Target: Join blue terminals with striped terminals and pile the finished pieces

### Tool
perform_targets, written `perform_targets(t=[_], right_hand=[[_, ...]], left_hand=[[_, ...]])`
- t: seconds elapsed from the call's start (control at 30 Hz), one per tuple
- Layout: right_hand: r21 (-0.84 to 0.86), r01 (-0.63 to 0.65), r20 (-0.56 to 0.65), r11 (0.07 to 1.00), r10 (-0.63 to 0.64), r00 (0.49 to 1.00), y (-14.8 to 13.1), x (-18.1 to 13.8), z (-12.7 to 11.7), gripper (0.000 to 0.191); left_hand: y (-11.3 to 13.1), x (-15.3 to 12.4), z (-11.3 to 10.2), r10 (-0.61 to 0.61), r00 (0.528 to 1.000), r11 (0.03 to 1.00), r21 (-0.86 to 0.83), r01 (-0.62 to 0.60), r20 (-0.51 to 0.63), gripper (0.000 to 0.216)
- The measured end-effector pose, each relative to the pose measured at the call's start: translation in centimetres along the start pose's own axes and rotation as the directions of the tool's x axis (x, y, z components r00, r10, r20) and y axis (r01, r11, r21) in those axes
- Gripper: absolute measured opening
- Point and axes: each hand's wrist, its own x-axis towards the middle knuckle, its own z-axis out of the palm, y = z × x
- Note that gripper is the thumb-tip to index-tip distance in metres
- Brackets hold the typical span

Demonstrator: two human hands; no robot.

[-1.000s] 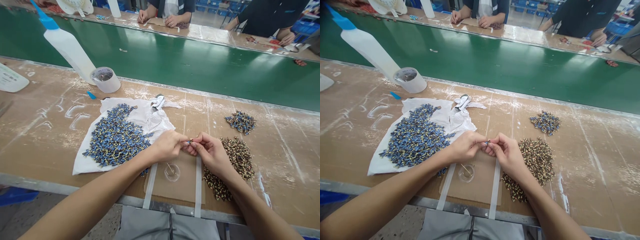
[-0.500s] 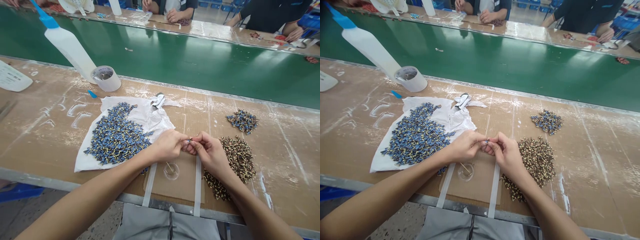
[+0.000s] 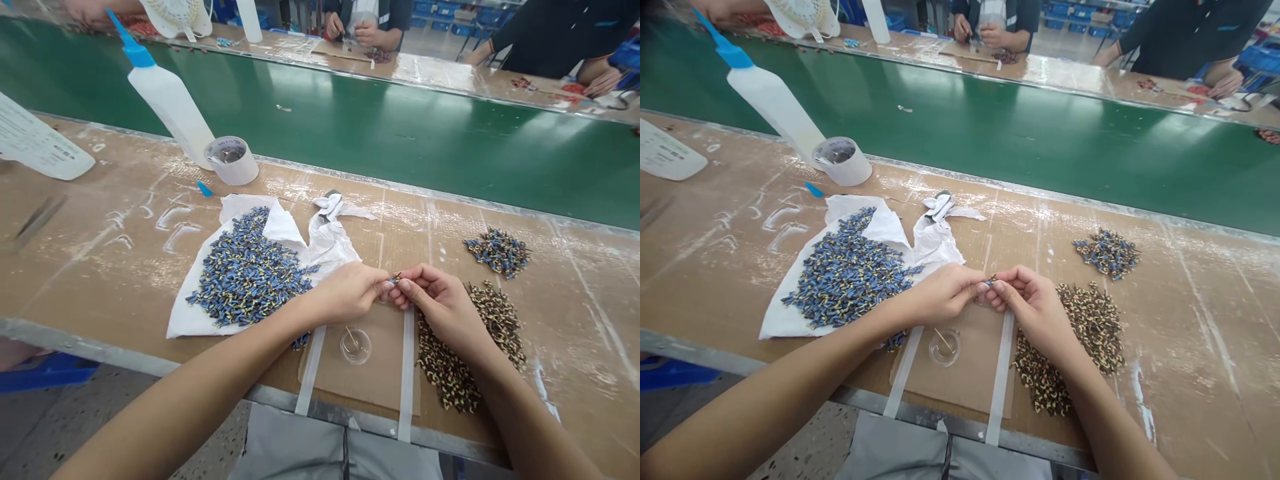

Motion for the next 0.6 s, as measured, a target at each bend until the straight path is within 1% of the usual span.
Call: perform_targets(t=[0.27, 0.43, 0.6], right_hand=[[0.005, 0.011, 0.025, 1.000, -0.011, 1.000, 0.00, 0.05, -0.18, 0.023], [0.010, 0.014, -0.003, 1.000, -0.014, 1.000, -0.05, 0.07, 0.00, 0.021], [-0.026, 0.042, -0.020, 0.999, -0.042, 0.999, -0.17, -0.25, 0.25, 0.021]], left_hand=[[0.13, 0.04, -0.26, -0.024, 1.000, 0.994, -0.104, 0.025, 0.004, 0.023], [0.25, 0.00, -0.52, -0.026, 1.000, 0.993, -0.112, 0.028, 0.017, 0.021], [0.27, -0.02, -0.52, -0.051, 0.998, 0.984, -0.172, 0.055, 0.030, 0.026]])
